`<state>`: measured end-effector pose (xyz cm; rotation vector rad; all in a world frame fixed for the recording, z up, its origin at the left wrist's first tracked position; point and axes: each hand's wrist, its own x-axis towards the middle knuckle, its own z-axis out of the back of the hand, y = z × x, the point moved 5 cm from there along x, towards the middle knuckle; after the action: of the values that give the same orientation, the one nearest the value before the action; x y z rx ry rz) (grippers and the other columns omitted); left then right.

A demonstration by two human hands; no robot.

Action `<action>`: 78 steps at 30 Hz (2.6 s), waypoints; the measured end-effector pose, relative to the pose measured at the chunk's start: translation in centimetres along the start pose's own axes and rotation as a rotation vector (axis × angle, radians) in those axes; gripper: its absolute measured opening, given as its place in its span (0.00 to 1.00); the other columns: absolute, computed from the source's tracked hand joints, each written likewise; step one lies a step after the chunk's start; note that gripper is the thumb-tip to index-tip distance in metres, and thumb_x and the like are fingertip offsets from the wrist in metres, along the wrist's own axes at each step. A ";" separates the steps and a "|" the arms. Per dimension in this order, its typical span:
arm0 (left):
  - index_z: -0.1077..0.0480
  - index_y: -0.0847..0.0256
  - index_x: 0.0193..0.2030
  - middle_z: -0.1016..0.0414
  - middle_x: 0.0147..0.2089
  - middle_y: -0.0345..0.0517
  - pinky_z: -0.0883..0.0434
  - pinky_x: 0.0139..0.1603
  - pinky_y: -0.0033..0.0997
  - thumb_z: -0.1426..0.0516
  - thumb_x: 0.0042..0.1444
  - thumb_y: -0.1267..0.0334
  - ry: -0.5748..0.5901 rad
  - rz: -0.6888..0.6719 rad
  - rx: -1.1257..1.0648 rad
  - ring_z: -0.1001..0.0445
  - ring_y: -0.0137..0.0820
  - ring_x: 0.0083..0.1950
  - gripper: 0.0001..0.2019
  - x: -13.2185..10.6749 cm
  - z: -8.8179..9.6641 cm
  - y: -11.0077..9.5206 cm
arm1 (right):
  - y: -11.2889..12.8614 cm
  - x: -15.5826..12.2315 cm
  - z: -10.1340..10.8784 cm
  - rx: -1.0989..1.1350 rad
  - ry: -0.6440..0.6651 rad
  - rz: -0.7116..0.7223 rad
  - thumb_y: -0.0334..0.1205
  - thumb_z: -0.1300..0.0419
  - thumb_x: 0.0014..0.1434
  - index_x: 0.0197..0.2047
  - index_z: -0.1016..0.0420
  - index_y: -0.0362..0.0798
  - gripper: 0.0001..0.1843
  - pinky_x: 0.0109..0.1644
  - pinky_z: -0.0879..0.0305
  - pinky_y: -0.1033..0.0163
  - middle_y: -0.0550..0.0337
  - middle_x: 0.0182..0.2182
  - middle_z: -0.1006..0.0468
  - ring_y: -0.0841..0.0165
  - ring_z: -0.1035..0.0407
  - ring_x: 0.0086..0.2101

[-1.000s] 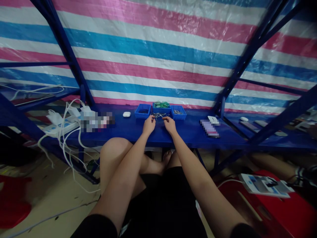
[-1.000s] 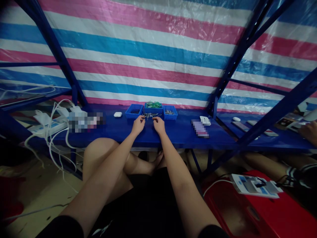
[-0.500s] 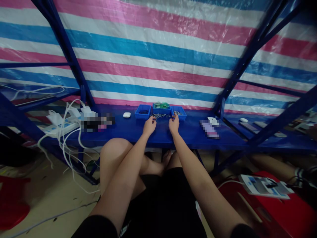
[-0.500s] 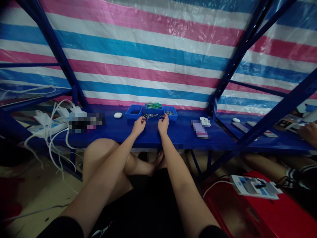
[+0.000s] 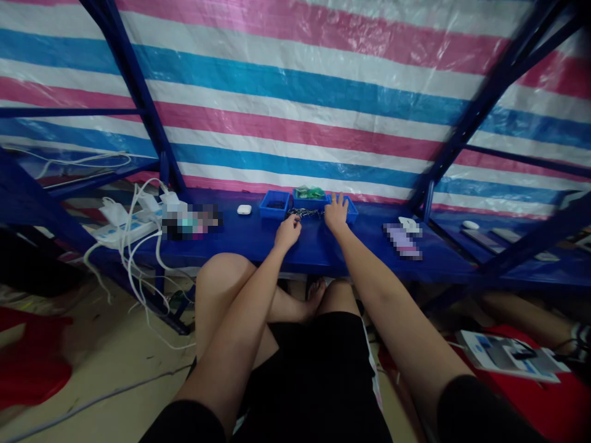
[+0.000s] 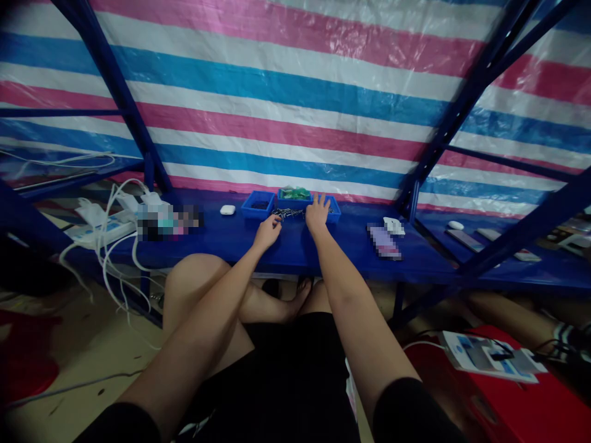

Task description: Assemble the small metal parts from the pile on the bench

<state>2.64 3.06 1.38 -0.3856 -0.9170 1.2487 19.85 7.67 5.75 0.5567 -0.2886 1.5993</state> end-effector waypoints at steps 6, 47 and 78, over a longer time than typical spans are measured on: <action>0.32 0.56 0.45 0.24 0.39 0.45 0.35 0.40 0.29 0.49 0.56 0.66 0.016 -0.004 0.011 0.27 0.32 0.39 0.11 -0.2 0.1 -0.3 | -0.9 0.2 -2.6 -0.007 0.070 -0.052 0.31 0.53 0.56 0.44 0.24 0.43 0.19 0.58 0.63 0.35 0.45 0.61 0.44 0.48 0.62 0.62; 0.34 0.63 0.50 0.35 0.50 0.56 0.37 0.53 0.37 0.51 0.56 0.65 0.123 -0.197 0.477 0.37 0.40 0.55 0.15 2.4 -2.0 -1.4 | 1.2 -0.9 -5.7 0.235 0.278 -0.121 0.56 0.55 0.60 0.58 0.40 0.39 0.33 0.60 0.53 0.50 0.37 0.58 0.41 0.54 0.48 0.58; 0.37 0.63 0.53 0.35 0.52 0.56 0.37 0.53 0.39 0.52 0.57 0.60 0.159 -0.166 0.516 0.36 0.42 0.53 0.18 6.1 -4.4 -0.6 | 2.0 1.5 -6.6 0.149 0.234 0.217 0.39 0.57 0.64 0.46 0.28 0.44 0.18 0.53 0.45 0.56 0.49 0.44 0.27 0.61 0.40 0.49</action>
<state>6.59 9.49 1.52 0.0032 -0.4555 1.2304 16.69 12.00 1.16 0.4567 -0.0552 1.8885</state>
